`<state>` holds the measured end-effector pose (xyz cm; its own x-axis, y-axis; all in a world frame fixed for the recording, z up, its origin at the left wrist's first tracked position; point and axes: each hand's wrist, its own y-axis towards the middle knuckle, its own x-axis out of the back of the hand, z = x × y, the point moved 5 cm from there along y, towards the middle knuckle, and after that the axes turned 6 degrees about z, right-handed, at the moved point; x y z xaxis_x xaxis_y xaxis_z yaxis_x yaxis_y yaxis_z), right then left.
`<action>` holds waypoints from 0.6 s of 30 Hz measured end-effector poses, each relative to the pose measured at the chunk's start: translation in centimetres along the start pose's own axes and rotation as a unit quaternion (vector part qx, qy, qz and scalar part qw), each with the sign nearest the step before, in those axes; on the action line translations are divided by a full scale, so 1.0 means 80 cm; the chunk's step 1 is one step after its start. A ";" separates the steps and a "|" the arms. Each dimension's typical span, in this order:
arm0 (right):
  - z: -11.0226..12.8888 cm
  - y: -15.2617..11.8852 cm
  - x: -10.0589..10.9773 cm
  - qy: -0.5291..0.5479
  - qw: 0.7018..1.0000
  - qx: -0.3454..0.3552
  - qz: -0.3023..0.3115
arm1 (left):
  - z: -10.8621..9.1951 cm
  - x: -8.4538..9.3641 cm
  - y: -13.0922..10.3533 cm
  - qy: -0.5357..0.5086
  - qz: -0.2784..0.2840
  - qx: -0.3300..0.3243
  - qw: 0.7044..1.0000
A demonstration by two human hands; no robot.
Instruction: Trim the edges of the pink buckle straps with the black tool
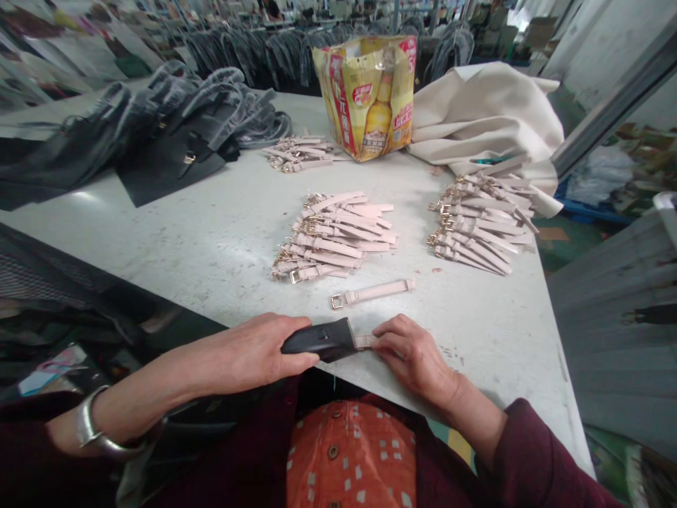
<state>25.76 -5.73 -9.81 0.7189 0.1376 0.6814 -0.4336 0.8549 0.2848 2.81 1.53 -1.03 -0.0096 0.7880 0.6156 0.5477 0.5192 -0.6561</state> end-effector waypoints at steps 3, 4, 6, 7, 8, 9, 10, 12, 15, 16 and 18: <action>-0.009 0.004 0.000 0.078 0.996 -0.041 -0.002 | 0.002 0.002 0.006 0.001 0.012 -0.006 1.000; -0.011 0.005 0.000 0.092 0.994 -0.054 0.003 | 0.000 0.003 0.008 -0.001 0.017 -0.007 1.000; -0.013 0.007 -0.001 0.105 0.991 -0.081 0.012 | -0.008 0.004 0.014 -0.006 0.021 -0.011 1.000; -0.014 0.007 0.000 0.111 0.989 -0.096 0.015 | -0.014 0.005 0.018 -0.007 0.019 -0.014 1.000; -0.015 0.007 0.000 0.116 0.987 -0.111 0.017 | -0.021 0.005 0.023 -0.005 0.016 -0.017 1.000; -0.017 0.007 0.000 0.122 0.984 -0.126 0.017 | -0.028 0.006 0.028 -0.003 0.014 -0.018 1.000; -0.018 0.006 0.001 0.129 0.982 -0.139 0.015 | -0.034 0.006 0.033 0.001 0.014 -0.019 1.000; -0.019 0.005 0.001 0.134 0.978 -0.158 0.007 | -0.041 0.007 0.041 0.002 0.017 -0.025 1.000; -0.021 0.004 0.002 0.118 0.979 -0.168 -0.001 | -0.036 0.013 0.041 -0.006 0.014 -0.030 0.999; -0.021 0.004 0.002 0.111 0.979 -0.168 0.002 | -0.030 0.016 0.038 -0.007 0.009 -0.023 1.000; -0.022 0.004 0.001 0.102 0.981 -0.165 0.012 | -0.018 0.019 0.028 -0.008 0.006 -0.002 1.000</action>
<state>26.62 -4.53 -10.89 0.8196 0.2274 0.5259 -0.2754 0.9612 0.0136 5.20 3.44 -0.92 -0.0165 0.7991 0.6009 0.5509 0.5088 -0.6616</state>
